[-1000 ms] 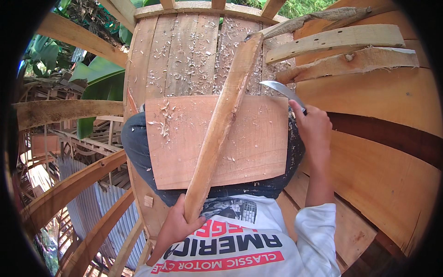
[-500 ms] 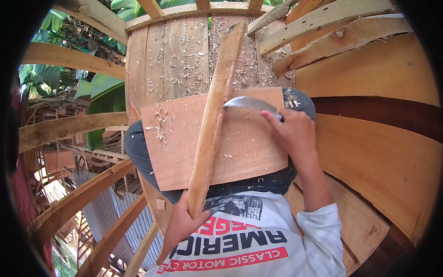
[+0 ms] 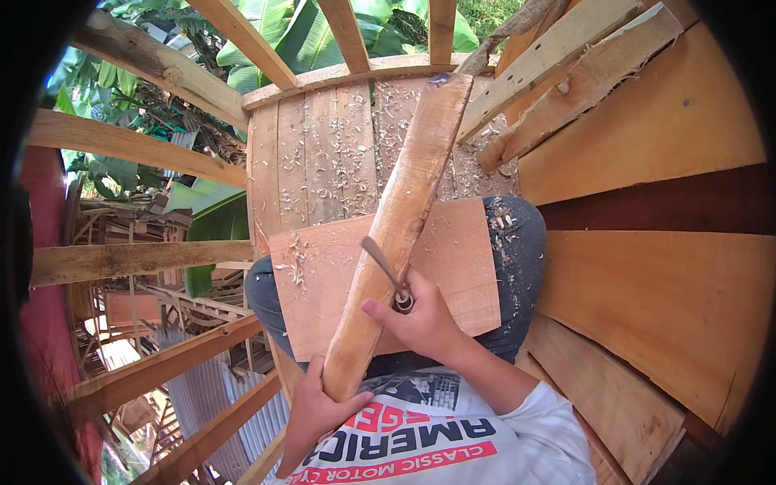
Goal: The person sits on a wooden floor and uses a curved knife to shave and smooth a long piece of wood held on their lap. They repeatedly scrape the surface to remove shavings and refine the shape of the wood.
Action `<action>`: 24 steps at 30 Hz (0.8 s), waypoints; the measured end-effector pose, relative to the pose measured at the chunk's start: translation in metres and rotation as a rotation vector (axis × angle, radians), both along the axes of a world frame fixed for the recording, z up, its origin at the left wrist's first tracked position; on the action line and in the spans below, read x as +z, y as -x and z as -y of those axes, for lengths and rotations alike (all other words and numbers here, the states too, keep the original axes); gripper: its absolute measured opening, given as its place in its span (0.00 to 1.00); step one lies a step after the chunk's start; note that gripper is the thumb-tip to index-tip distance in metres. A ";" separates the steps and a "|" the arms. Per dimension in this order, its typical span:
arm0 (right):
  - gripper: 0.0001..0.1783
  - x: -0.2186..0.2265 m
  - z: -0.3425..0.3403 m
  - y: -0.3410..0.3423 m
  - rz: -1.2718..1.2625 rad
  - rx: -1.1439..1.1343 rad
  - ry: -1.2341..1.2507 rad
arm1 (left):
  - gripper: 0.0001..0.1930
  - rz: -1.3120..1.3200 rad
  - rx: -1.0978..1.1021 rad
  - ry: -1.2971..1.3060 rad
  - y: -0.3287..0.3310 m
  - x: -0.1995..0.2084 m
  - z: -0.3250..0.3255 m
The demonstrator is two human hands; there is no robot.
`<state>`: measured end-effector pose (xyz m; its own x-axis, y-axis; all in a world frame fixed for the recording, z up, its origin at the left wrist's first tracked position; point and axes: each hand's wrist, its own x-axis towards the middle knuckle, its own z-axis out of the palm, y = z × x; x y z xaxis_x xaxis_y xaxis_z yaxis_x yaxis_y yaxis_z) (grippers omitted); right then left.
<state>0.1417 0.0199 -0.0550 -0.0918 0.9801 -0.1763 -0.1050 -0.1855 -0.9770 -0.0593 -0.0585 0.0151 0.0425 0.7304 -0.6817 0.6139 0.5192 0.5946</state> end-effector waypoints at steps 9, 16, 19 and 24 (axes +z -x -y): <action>0.12 0.030 -0.021 -0.025 -0.392 -0.008 0.253 | 0.25 1.074 0.124 0.480 0.013 -0.034 -0.032; 0.27 0.006 -0.025 -0.058 0.201 0.038 -0.138 | 0.17 0.963 0.149 0.396 -0.023 -0.024 -0.040; 0.33 0.025 -0.015 -0.067 0.548 0.116 -0.123 | 0.14 0.881 0.145 0.306 -0.025 -0.016 -0.041; 0.35 0.027 -0.006 -0.063 0.932 0.068 -0.364 | 0.13 0.697 0.068 0.171 -0.026 -0.008 -0.038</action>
<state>0.2048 0.0257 -0.0277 -0.1281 0.9863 0.1035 0.7310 0.1644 -0.6623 -0.0336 -0.0203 0.0070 0.4674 0.6326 -0.6176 0.0839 0.6637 0.7433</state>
